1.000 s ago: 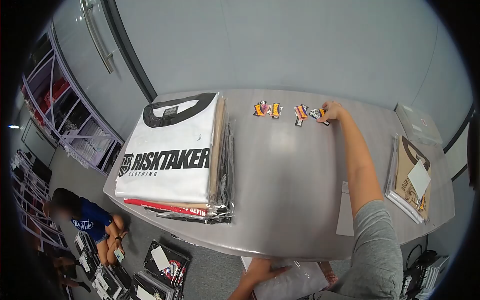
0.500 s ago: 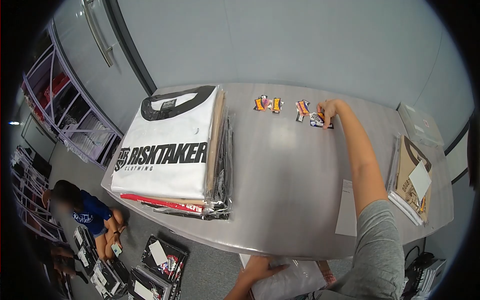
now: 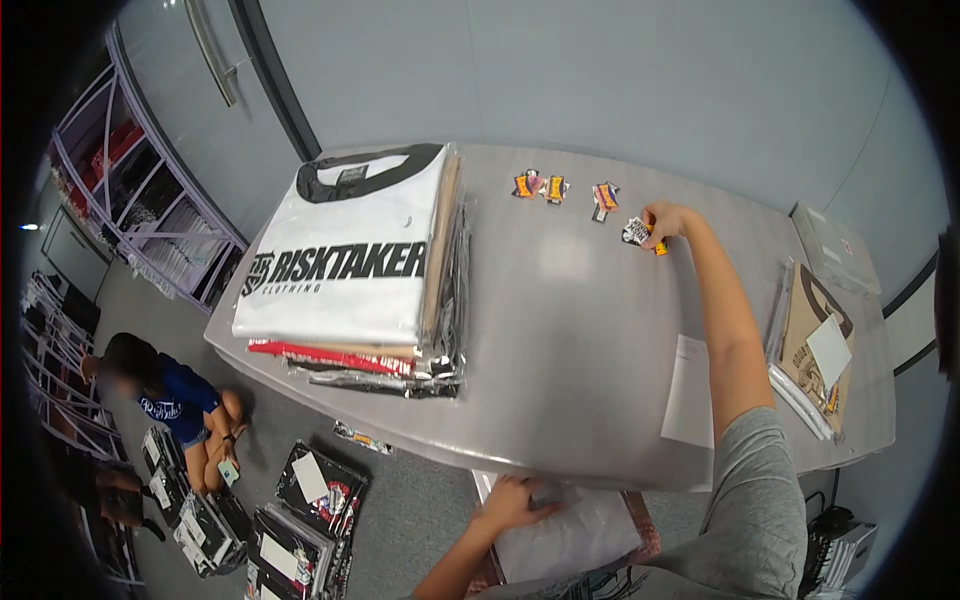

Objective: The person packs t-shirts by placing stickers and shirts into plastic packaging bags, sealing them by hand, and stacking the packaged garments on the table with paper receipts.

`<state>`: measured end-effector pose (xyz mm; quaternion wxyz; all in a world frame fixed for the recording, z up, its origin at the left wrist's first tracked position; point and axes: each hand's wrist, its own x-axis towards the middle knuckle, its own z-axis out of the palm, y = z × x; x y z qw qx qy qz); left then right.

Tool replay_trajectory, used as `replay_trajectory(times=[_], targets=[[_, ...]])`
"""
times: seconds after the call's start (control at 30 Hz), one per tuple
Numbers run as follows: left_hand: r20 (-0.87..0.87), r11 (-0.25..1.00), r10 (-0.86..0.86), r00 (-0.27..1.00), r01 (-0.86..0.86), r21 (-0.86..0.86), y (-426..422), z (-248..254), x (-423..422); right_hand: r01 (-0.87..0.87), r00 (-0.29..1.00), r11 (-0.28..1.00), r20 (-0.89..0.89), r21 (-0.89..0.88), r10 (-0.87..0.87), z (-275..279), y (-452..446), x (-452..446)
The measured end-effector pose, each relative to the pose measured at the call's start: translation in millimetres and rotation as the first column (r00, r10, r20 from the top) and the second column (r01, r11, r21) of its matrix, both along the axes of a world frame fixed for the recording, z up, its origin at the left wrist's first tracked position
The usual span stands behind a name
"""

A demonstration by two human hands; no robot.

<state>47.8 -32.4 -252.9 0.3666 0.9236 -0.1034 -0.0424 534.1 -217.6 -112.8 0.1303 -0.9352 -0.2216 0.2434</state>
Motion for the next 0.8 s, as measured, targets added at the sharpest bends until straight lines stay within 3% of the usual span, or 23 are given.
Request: replay_trajectory(times=[0.03, 0.1, 0.17, 0.23, 0.3, 0.37, 0.5, 0.53, 0.6, 0.63, 0.7, 0.73, 0.77, 0.8], targets=[[-0.006, 1.0, 0.002, 1.0, -0.002, -0.004, -2, 2, -2, -0.002, 1.0, 1.0, -0.006, -0.004, 0.002, -4, -4, -3], [0.19, 0.995, -0.084, 0.978, 0.092, -0.034, -8, 7, -4, 0.033, 0.998, 0.989, -0.051, 0.144, -0.026, -7, -8, -11], [0.198, 0.989, -0.122, 0.973, 0.135, -0.057, -21, 19, -18, 0.049, 0.999, 0.987, 0.003, 0.152, -0.05, -9, -9, -24], [0.066, 0.972, -0.193, 0.979, 0.2, -0.125, -36, 31, -34, 0.056, 0.996, 0.984, 0.065, 0.167, -0.067, -9, -11, -32], [0.068, 0.967, -0.203, 0.977, 0.211, -0.142, -47, 44, -47, 0.092, 0.995, 0.971, -0.055, 0.221, -0.081, -9, -10, -39], [-0.045, 0.942, -0.223, 0.974, 0.204, -0.265, -54, 55, -58, 0.11, 0.993, 0.959, -0.058, 0.261, -0.098, -11, -11, -48], [-0.121, 0.952, -0.257, 0.959, 0.23, -0.202, -62, 69, -79, 0.118, 0.993, 0.899, -0.045, 0.422, -0.11, -21, -14, -55], [-0.143, 0.94, -0.332, 0.933, 0.313, -0.14, -64, 62, -84, 0.121, 0.993, 0.902, -0.055, 0.414, -0.108, -22, -16, -61], [-0.179, 0.914, -0.404, 0.897, 0.392, -0.099, -75, 63, -96, 0.235, 0.972, 0.793, -0.13, 0.562, -0.195, -15, -13, -83], [-0.216, 0.914, -0.405, 0.888, 0.401, -0.068, -79, 70, -96, 0.245, 0.969, 0.799, -0.147, 0.549, -0.197, -17, -13, -91], [-0.267, 0.91, -0.411, 0.872, 0.411, -0.058, -86, 77, -101, 0.231, 0.967, 0.714, -0.078, 0.661, -0.241, -21, -13, -100], [-0.146, 0.929, -0.36, 0.921, 0.368, 0.034, -91, 75, -107, 0.244, 0.966, 0.725, -0.095, 0.644, -0.24, -23, -14, -109], [-0.017, 0.944, -0.306, 0.952, 0.306, 0.123, -94, 74, -110, 0.308, 0.945, 0.609, -0.159, 0.731, -0.287, -22, -13, -115], [-0.034, 0.948, -0.299, 0.954, 0.301, 0.105, -99, 75, -112, 0.369, 0.918, 0.479, -0.23, 0.797, -0.325, -20, -10, -124]])
